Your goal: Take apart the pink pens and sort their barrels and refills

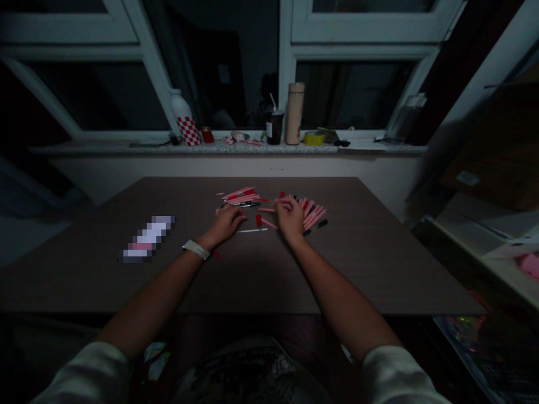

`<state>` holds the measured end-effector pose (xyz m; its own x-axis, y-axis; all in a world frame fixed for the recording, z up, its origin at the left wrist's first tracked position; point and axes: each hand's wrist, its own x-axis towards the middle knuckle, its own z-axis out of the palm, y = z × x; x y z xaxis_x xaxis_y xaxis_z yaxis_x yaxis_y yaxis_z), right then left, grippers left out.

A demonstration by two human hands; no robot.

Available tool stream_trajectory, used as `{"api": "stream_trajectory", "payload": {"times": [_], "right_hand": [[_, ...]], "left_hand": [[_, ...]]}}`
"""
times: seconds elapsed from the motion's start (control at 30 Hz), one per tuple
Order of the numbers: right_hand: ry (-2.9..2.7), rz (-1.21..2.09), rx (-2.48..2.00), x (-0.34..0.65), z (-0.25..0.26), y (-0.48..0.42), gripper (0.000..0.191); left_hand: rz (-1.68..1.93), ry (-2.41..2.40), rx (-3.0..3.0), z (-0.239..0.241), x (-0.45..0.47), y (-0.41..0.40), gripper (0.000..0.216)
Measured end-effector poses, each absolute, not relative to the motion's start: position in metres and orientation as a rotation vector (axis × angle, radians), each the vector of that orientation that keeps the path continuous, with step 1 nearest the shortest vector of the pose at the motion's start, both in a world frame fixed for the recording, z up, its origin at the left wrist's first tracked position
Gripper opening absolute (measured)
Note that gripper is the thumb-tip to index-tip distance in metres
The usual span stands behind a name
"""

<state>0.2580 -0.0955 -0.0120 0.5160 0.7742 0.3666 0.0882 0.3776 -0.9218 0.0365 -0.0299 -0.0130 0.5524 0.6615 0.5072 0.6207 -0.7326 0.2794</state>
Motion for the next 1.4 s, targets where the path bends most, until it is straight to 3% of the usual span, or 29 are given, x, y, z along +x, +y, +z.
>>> {"api": "stream_trajectory", "payload": {"times": [0.4, 1.4], "right_hand": [[-1.103, 0.412, -1.073, 0.251, -0.004, -0.11, 0.023], [-1.077, 0.474, -1.057, 0.238, 0.015, -0.125, 0.019]], "left_hand": [[1.327, 0.794, 2.371, 0.004, 0.034, -0.045, 0.017], [1.345, 0.853, 2.298, 0.005, 0.032, -0.049, 0.016]]}}
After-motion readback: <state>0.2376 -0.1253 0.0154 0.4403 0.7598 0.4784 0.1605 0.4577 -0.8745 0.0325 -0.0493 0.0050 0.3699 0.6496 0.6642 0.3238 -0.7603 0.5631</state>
